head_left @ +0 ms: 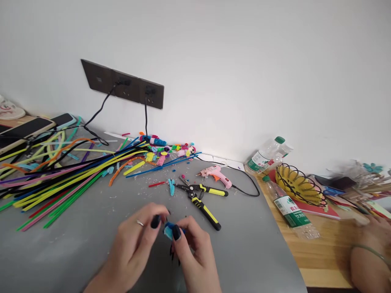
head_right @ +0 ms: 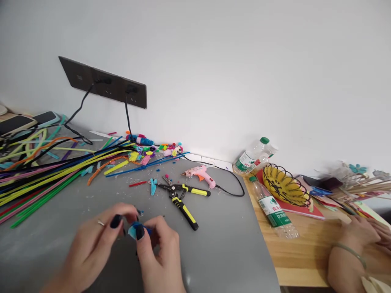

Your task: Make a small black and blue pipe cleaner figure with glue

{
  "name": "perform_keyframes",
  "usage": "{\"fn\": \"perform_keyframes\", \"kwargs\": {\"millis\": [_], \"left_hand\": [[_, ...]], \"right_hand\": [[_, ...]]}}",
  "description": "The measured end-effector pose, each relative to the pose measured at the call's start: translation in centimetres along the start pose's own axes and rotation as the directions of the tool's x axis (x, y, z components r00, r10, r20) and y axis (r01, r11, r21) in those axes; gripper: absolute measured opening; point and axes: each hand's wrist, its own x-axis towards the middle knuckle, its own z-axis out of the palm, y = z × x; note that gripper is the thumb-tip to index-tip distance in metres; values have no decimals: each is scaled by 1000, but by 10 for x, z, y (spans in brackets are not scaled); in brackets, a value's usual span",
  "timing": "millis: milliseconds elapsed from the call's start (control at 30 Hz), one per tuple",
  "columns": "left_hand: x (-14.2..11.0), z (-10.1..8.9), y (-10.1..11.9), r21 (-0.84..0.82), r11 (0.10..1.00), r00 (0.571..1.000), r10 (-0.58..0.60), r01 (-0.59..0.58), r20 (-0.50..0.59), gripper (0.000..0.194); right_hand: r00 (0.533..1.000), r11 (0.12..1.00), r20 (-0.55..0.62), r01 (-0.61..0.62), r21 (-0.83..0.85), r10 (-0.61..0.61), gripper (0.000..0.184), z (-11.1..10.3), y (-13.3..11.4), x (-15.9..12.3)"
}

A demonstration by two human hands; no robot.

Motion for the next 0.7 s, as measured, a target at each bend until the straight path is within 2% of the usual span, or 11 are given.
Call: {"fn": "perform_keyframes", "kwargs": {"millis": [67,100,133,167,233,300,400,500,600,700], "left_hand": [[16,-25,-11,152,984,989,-76,94,-125,26],[27,-40,-17,259,948,974,-145,187,-173,31],[38,-56,-23,380,879,951,-214,286,-222,37],[48,-73,-29,506,789,936,-268,349,-227,42],[68,-102,-43,707,608,931,-276,361,-238,52],[80,-122,-58,826,463,923,-347,320,-163,61],[89,-132,-77,841,458,912,-399,287,-94,57],[92,-129,-84,843,443,907,-405,304,-114,52],[94,-130,-83,857,411,927,-330,310,-177,57],[97,-144,-91,888,391,954,-265,242,-143,57]], "right_hand": [[999,993,-38,5,-119,-10,25,-9,-2,9],[997,981,-66,26,-193,-40,20,-13,-2,14],[992,961,-93,58,-270,-86,15,-17,-2,20],[984,934,-107,95,-345,-140,12,-21,0,25],[967,874,-97,167,-456,-235,11,-26,4,35],[956,833,-69,211,-511,-285,12,-29,9,42],[951,812,-62,223,-540,-303,11,-31,15,46],[955,809,-62,211,-548,-291,9,-31,18,46],[953,811,-74,209,-547,-295,8,-31,20,44],[944,812,-91,222,-539,-318,7,-30,21,44]]}}
